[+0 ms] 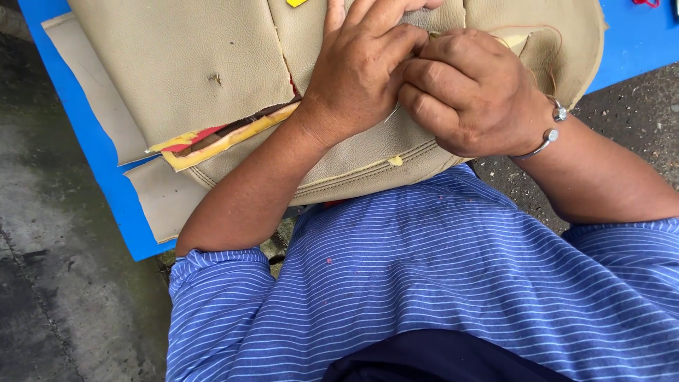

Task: Repairing a tear in a leather seat cover by hand-sewing and trimming edges with tools

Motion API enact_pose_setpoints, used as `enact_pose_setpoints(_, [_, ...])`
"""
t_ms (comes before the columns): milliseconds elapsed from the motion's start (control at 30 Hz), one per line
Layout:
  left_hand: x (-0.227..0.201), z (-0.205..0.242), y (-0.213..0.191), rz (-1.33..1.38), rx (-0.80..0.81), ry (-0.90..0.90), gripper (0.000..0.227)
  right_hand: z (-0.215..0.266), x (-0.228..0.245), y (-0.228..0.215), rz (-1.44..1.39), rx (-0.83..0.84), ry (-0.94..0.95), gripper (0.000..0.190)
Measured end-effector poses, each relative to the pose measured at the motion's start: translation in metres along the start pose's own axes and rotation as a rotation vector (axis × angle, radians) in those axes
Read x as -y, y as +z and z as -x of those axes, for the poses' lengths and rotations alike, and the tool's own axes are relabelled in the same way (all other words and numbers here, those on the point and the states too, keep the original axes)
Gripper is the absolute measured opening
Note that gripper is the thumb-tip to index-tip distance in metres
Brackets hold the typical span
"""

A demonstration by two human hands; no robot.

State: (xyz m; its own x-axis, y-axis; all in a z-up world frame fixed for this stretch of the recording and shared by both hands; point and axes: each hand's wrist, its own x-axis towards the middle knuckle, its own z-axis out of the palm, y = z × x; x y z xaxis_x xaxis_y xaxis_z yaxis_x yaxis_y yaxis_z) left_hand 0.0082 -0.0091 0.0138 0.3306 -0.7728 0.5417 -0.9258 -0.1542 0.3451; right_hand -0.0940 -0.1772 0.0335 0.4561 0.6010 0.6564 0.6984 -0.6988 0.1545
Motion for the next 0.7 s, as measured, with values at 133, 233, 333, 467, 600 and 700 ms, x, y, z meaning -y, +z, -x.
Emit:
enact_pose_setpoints(133, [0.004,0.001,0.008,-0.003,-0.019,-0.027,0.027,-0.02,0.017,-0.004,-0.282,-0.094,0.025,0.034])
enact_pose_setpoints(233, [0.004,0.005,0.01,-0.056,0.034,-0.02,0.018,-0.023,0.061,0.007,-0.723,-0.144,0.203,0.029])
enact_pose_setpoints(333, [0.01,0.007,0.013,-0.09,0.008,0.007,0.026,-0.047,0.072,0.008,-1.102,-0.2,0.504,0.013])
enact_pose_setpoints(467, [0.007,0.009,0.006,-0.094,0.079,-0.014,0.059,-0.072,0.077,-0.003,-1.44,-0.128,0.459,0.012])
enact_pose_setpoints(600, [0.016,0.005,0.001,0.188,0.206,0.315,0.032,-0.081,0.078,-0.018,-1.831,-0.047,0.314,0.017])
enact_pose_setpoints(700, [0.016,0.002,-0.007,0.673,0.139,0.332,0.027,-0.075,0.066,-0.04,-1.835,-0.05,0.344,0.01])
